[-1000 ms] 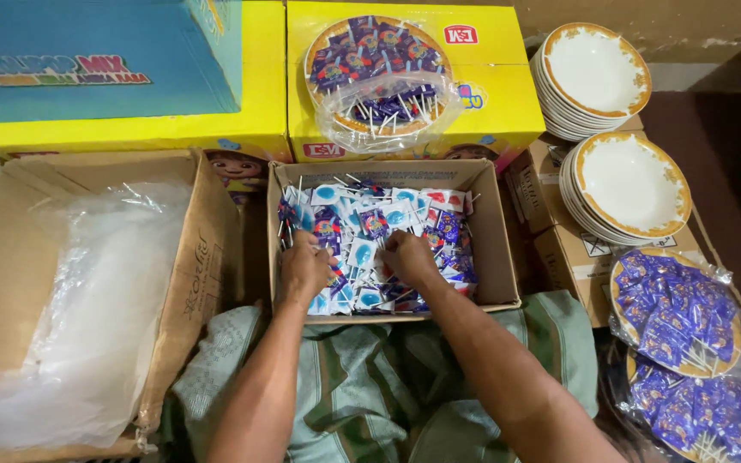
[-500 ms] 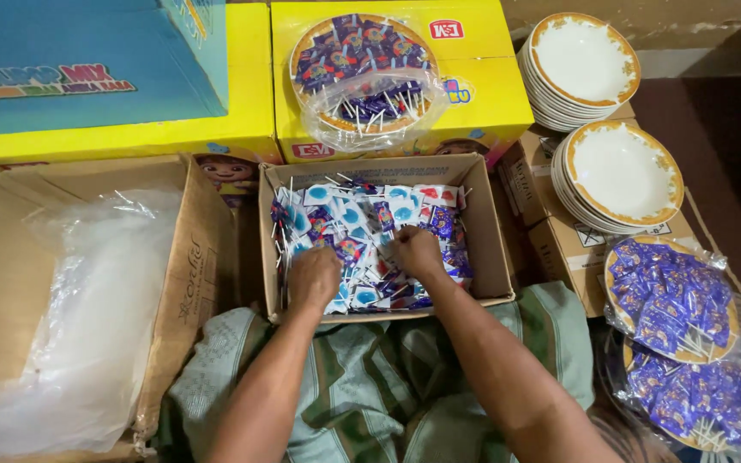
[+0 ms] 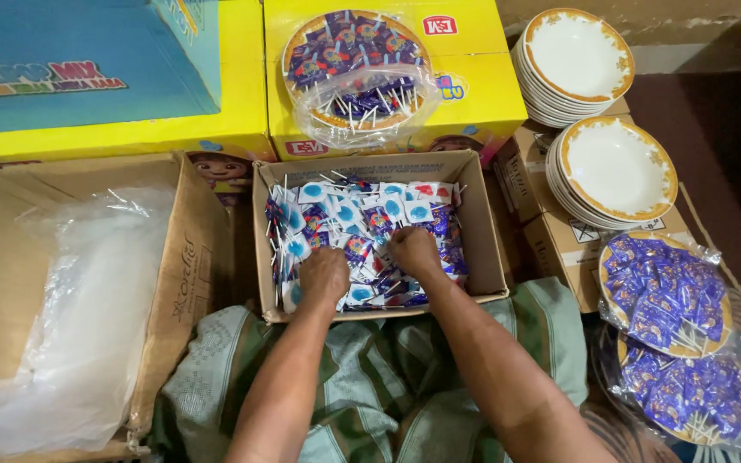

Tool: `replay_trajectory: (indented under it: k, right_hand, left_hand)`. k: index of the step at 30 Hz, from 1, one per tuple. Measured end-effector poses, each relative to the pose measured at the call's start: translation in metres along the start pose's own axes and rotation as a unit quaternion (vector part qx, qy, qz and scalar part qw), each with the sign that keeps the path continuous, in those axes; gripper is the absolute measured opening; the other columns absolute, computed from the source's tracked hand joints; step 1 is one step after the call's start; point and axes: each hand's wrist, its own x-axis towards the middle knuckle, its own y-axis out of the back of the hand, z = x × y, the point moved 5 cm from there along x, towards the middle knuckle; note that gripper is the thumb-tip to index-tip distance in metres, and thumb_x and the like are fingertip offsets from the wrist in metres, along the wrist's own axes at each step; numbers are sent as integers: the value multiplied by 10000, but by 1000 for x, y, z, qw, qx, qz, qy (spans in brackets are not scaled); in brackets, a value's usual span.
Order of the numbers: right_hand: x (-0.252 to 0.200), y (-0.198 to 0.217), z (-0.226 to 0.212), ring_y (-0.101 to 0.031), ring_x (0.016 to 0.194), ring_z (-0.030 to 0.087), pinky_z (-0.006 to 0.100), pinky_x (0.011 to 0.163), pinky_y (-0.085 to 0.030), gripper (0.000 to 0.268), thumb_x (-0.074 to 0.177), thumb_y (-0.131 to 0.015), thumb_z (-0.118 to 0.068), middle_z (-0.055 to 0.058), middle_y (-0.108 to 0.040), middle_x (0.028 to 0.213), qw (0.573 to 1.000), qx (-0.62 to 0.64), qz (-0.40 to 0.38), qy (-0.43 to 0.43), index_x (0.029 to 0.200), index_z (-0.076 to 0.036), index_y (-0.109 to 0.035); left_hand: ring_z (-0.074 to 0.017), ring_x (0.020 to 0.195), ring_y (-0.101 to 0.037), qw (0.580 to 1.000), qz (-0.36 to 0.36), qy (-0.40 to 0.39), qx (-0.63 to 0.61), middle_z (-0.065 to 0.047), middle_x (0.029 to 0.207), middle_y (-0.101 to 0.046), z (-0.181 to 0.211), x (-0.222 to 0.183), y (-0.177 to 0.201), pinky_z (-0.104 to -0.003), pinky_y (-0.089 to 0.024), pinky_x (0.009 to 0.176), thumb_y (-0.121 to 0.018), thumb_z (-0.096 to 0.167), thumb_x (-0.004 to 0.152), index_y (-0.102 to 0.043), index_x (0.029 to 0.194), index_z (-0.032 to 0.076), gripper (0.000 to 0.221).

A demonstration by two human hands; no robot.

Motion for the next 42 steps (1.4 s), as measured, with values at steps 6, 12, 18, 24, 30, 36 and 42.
replay_trajectory:
  k: [6, 12, 18, 24, 30, 36, 42]
  right_hand:
    - [0, 1, 0, -695, 1110, 425, 475, 939, -565, 295, 834, -699, -353, 222, -759, 1019, 1000, 10, -13, -12, 1023, -151, -802]
    - [-4, 2, 1, -686, 1128, 422, 472, 955, -559, 287, 843, -681, -344, 221, -757, 1030, 1000, 12, -16, -19, 1028, -161, -800]
    - [1, -3, 6, -688, 1121, 424, 476, 946, -563, 296, 838, -687, -340, 234, -753, 1036, 1000, 11, -17, -10, 1041, -151, -794]
    - [-7, 2, 0, -674, 1156, 432, 475, 956, -558, 309, 870, -664, -294, 250, -747, 1067, 1000, 10, -26, -11, 1093, -114, -781]
    - [-6, 2, 2, -691, 1113, 433, 476, 934, -570, 295, 851, -675, -303, 230, -748, 1031, 1000, 13, -17, -4, 1068, -130, -774]
    - [1, -2, 9, -685, 1127, 425, 477, 933, -563, 284, 858, -664, -323, 226, -749, 1030, 1000, 3, -18, -8, 1053, -145, -769]
    - [-3, 3, 5, -681, 1136, 429, 481, 940, -566, 284, 850, -661, -321, 233, -743, 1054, 1000, -6, -25, -16, 1056, -159, -771]
  left_hand:
    - [-406, 1048, -716, 998, 57, 9, -26, -172, 1066, -727, 0, -5, 17, -595, -592, 834, -487, 124, 870, -754, 1135, 78, 379]
    - [-455, 1086, -696, 986, 68, 51, -145, -214, 1083, -733, -8, -21, 39, -615, -585, 874, -501, 165, 893, -752, 1058, 62, 318]
    - [-417, 1093, -705, 981, 70, 101, -148, -195, 1063, -737, -24, -20, 33, -541, -583, 911, -437, 226, 920, -746, 1056, 90, 364]
    - [-437, 1093, -685, 951, 117, 80, -274, -212, 999, -750, -26, -13, 47, -550, -550, 935, -541, 222, 929, -696, 1045, 104, 227]
    - [-333, 1050, -707, 907, 185, 85, -368, -76, 960, -766, -46, 2, 35, -479, -553, 886, -626, 261, 877, -634, 987, 190, 131]
    - [-495, 975, -681, 952, 193, 14, -238, -255, 878, -688, -35, -19, 51, -593, -535, 841, -616, 160, 829, -584, 876, 87, 92]
    - [-317, 1032, -745, 999, 2, -26, -46, -88, 982, -768, -37, -12, 5, -499, -600, 879, -475, 274, 886, -712, 955, 209, 255]
